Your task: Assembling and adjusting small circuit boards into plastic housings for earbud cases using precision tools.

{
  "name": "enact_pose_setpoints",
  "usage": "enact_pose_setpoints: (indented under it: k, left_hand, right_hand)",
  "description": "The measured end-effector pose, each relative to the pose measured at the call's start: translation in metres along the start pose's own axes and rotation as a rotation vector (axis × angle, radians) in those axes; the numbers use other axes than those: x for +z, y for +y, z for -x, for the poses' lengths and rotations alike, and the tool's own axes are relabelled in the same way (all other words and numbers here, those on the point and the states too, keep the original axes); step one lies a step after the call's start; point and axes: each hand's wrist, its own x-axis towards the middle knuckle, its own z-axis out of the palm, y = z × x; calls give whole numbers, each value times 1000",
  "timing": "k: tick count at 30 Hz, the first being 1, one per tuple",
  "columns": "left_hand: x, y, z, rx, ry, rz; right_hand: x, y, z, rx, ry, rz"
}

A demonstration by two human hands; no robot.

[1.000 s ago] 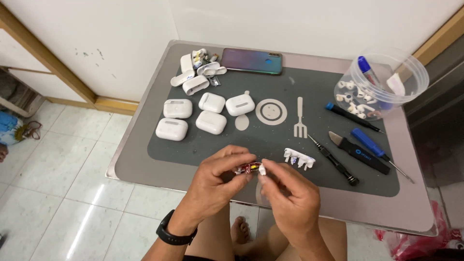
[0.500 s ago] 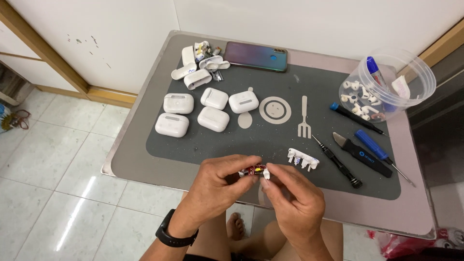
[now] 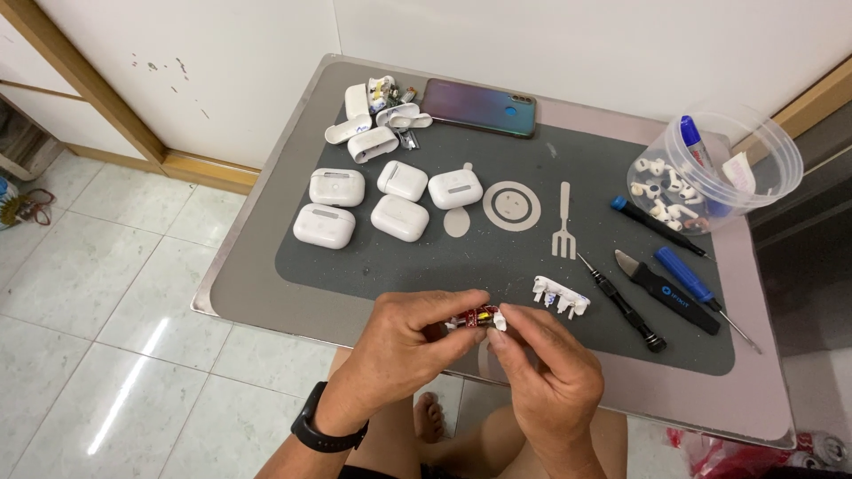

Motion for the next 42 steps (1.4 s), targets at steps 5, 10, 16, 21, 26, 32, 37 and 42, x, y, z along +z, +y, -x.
enact_pose_setpoints:
  k: [5, 10, 16, 21, 26, 32, 37, 42]
  left_hand:
    - [-1, 1, 1, 76, 10, -8]
    - [-3, 0, 0, 60, -49, 40]
    - [-5, 5, -2, 48, -150, 38]
    - [-6, 10, -2, -38, -185, 150]
    - [-8, 10, -5, -15, -142, 166]
    - [-5, 10, -5, -53, -126, 201]
    - [-4, 10, -6, -87, -148, 217]
    - [-2, 8, -5, -74, -134, 218]
  right_hand:
    - [1, -1, 0, -6, 15, 7]
    - [3, 3, 2, -11, 46, 17]
    - [4, 1, 4, -61, 84, 46]
    - [3, 9, 11, -64, 169, 8]
    - [2, 4, 6, -101, 130, -13]
    - [-2, 0, 5, -34, 49, -87]
    - [-1, 3, 5, -55, 53, -87]
    - [-2, 0, 5, -32, 33, -105]
